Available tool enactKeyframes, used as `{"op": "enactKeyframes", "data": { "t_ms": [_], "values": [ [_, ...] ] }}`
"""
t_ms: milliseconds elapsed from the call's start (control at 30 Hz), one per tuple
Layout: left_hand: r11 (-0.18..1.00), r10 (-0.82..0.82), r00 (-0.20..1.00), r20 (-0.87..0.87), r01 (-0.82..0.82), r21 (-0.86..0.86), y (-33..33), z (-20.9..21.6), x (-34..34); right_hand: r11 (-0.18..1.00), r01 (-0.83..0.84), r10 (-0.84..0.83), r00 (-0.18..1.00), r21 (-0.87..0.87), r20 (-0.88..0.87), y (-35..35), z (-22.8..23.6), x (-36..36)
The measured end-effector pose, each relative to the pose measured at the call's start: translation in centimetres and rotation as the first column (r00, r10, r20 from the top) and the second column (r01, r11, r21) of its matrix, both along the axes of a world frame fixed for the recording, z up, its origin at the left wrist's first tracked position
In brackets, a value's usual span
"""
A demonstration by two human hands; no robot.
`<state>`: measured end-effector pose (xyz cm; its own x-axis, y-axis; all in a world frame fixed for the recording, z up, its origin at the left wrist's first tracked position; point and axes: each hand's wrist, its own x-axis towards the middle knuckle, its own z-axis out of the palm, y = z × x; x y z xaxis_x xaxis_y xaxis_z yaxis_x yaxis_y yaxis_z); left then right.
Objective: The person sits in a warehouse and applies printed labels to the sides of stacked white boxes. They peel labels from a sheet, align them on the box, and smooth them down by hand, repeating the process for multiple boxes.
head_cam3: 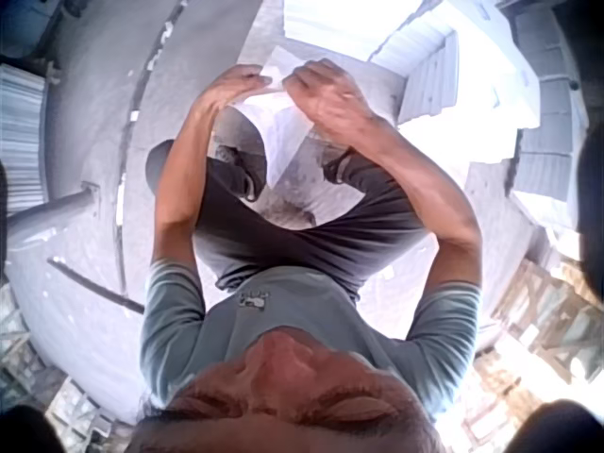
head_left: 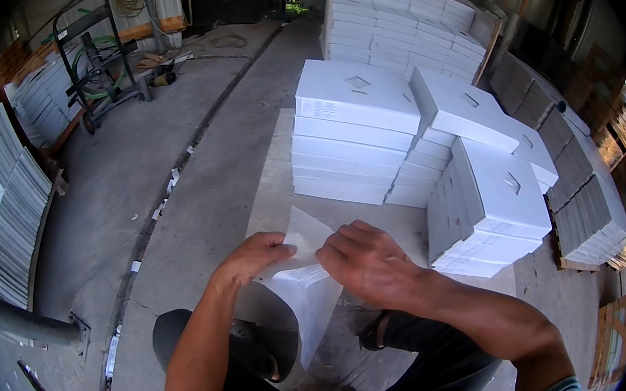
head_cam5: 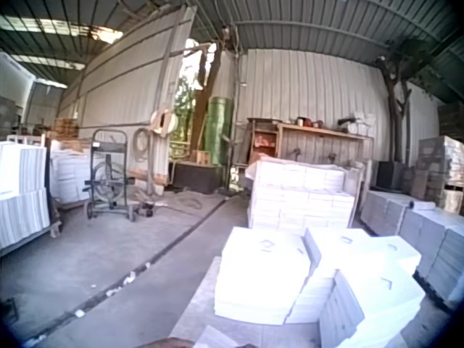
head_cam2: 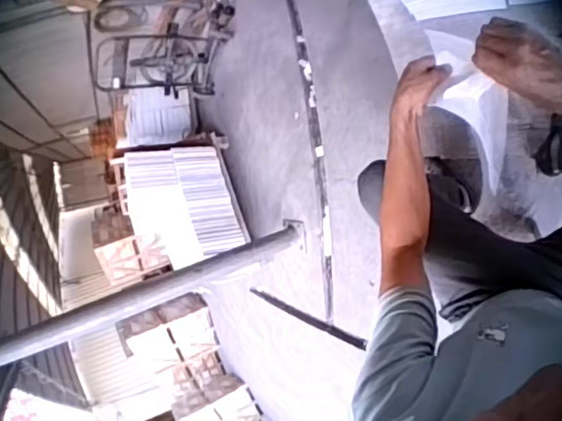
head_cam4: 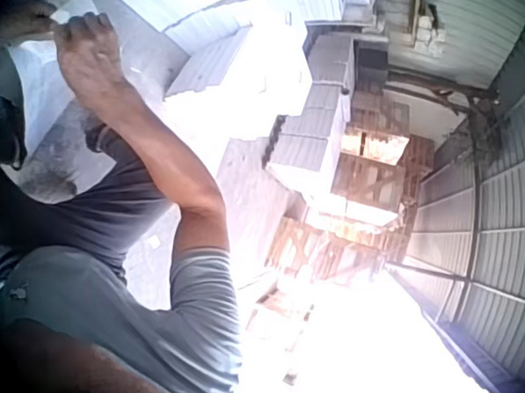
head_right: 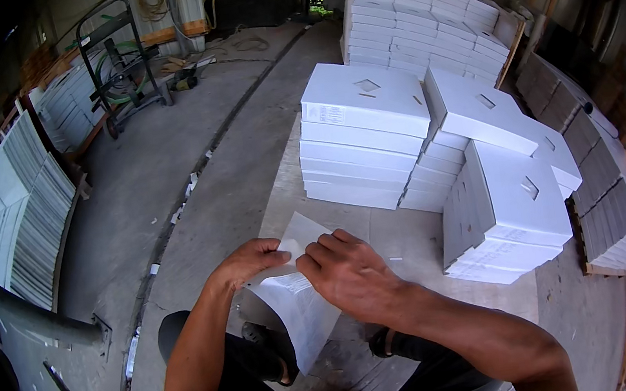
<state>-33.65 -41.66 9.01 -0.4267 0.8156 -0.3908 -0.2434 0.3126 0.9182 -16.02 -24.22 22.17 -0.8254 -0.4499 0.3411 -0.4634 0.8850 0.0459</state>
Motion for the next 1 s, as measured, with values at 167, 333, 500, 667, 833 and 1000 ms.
{"op": "enactKeyframes", "data": {
  "t_ms": [167,333,500,667,833,1000],
  "values": [
    [0.997,-0.063,0.994,-0.086,0.059,-0.047,-0.1,-1.0,-0.8,0.999,0.047,-0.047,0.999,0.005,0.007,0.2,0.4,0.3],
    [0.939,-0.224,0.893,-0.39,0.091,-0.332,-0.5,-5.6,-3.6,0.991,0.132,-0.132,0.991,-0.027,0.001,1.1,0.0,0.1],
    [0.866,-0.255,0.895,-0.367,0.043,-0.498,-1.8,-10.4,-5.3,0.92,0.312,-0.305,0.95,-0.236,0.066,3.6,-2.5,-0.8],
    [0.84,-0.164,0.932,-0.324,-0.041,-0.541,-0.9,-12.2,-4.6,0.723,0.602,-0.493,0.793,-0.338,0.357,6.7,-4.9,-0.4],
    [0.756,-0.261,0.912,-0.318,-0.012,-0.655,-0.3,-15.1,-3.7,0.621,0.735,-0.607,0.671,-0.271,0.427,9.5,-7.7,-1.8],
    [0.83,-0.227,0.751,-0.62,-0.185,-0.527,2.7,-15.8,-1.1,0.57,0.794,-0.686,0.602,-0.213,0.409,11.3,-8.1,-2.7]
  ]
}}
